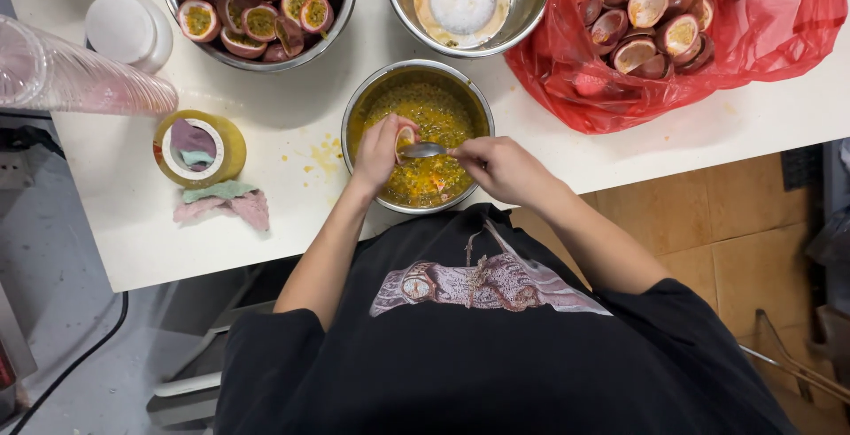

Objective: Scooping pulp from halved passion fruits into a bowl using a spoon.

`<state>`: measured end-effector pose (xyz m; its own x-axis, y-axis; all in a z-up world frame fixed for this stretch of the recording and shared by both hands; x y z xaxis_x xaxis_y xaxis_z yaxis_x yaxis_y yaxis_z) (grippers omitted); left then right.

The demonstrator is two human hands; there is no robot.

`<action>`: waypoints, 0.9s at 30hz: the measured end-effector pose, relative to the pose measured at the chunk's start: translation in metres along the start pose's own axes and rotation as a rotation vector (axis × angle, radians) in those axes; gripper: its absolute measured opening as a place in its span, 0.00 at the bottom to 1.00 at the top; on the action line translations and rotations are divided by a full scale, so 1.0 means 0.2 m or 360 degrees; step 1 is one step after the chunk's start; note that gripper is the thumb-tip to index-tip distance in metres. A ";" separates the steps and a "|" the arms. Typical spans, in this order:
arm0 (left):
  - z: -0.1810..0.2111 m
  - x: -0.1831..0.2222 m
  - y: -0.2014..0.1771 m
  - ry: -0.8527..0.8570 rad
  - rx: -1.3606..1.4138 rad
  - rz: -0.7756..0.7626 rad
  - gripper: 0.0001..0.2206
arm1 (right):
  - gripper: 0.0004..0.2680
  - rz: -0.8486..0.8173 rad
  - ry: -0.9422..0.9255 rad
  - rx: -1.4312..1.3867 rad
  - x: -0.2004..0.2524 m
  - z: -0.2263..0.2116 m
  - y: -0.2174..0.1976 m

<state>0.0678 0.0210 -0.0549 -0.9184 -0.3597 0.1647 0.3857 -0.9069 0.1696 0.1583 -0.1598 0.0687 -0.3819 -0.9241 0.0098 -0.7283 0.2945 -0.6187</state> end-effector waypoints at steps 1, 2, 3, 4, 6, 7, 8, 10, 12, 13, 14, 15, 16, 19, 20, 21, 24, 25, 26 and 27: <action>0.01 0.00 0.00 -0.0037 -0.0104 0.0026 0.22 | 0.06 0.0019 -0.0003 0.0037 0.00 -0.01 -0.01; 0.02 0.01 0.01 -0.0077 -0.0203 0.0053 0.21 | 0.07 0.0034 -0.0002 0.0076 0.00 -0.02 -0.03; 0.05 0.00 0.02 -0.0080 -0.0203 0.0048 0.21 | 0.07 0.0036 0.0002 0.0075 -0.02 0.00 -0.02; 0.07 0.01 0.02 -0.0115 -0.0275 0.0088 0.21 | 0.06 0.0102 -0.0044 0.0076 -0.02 -0.01 -0.01; 0.07 0.00 0.03 -0.0155 -0.0347 0.0121 0.20 | 0.06 0.0171 -0.0083 0.0074 -0.01 0.02 0.02; 0.08 -0.01 0.02 -0.0049 -0.0398 0.0122 0.20 | 0.06 0.0157 -0.0030 -0.0002 -0.01 0.06 0.05; 0.09 -0.02 0.02 0.0059 -0.0448 0.0124 0.20 | 0.06 0.0142 0.0020 -0.0078 -0.01 0.10 0.07; 0.09 -0.02 0.03 0.0116 -0.0446 0.0115 0.20 | 0.06 0.0055 0.0176 -0.0202 0.01 0.19 0.13; 0.08 -0.02 0.04 0.0170 -0.0443 0.0101 0.20 | 0.07 -0.0031 0.0335 -0.0328 0.05 0.28 0.19; 0.06 -0.01 0.05 0.0153 -0.0436 0.0082 0.20 | 0.07 -0.0065 0.0367 -0.0398 0.08 0.32 0.21; 0.05 -0.02 0.05 0.0144 -0.0431 0.0066 0.20 | 0.07 -0.0096 0.0391 -0.0465 0.10 0.36 0.22; 0.04 -0.05 0.04 0.0147 -0.0433 0.0061 0.20 | 0.07 -0.0090 0.0392 -0.0465 0.09 0.34 0.19; 0.01 -0.05 0.03 0.0153 -0.0453 0.0043 0.20 | 0.07 -0.0089 0.0360 -0.0372 0.09 0.31 0.16; 0.03 -0.05 0.03 0.0180 -0.0483 0.0019 0.19 | 0.07 -0.0025 0.0273 -0.0130 0.05 0.21 0.07; 0.04 -0.05 0.04 0.0203 -0.0488 0.0010 0.19 | 0.07 0.0039 0.0222 0.0025 0.04 0.17 0.02; 0.03 -0.06 0.06 0.0199 -0.0484 0.0001 0.19 | 0.07 0.0043 0.0232 0.0025 0.04 0.18 0.04; 0.03 -0.06 0.06 0.0226 -0.0464 0.0054 0.20 | 0.07 0.0199 -0.0059 0.0277 0.03 0.12 0.05; 0.02 -0.07 0.06 0.0179 -0.0429 0.0091 0.20 | 0.08 0.0143 -0.0071 0.0447 0.04 0.09 0.07; 0.02 -0.06 0.04 0.0132 -0.0394 0.0139 0.21 | 0.10 0.0081 -0.0090 0.0617 0.04 0.07 0.09; -0.01 -0.06 0.04 0.0135 -0.0396 0.0150 0.21 | 0.10 0.0076 -0.0101 0.0616 0.03 0.06 0.08</action>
<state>0.0821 0.0186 -0.0567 -0.8876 -0.4527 0.0847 0.4459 -0.8907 -0.0882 0.1504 -0.1643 0.0491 -0.3655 -0.9284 -0.0675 -0.4377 0.2354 -0.8678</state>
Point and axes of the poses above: each hand's wrist, its own x-axis away from the middle knuckle, its own y-axis out of the palm, z = x × y, the point moved 6 cm from there along -x, towards the middle knuckle, and after that the axes turned 4 degrees about x, right-handed, at the moved point
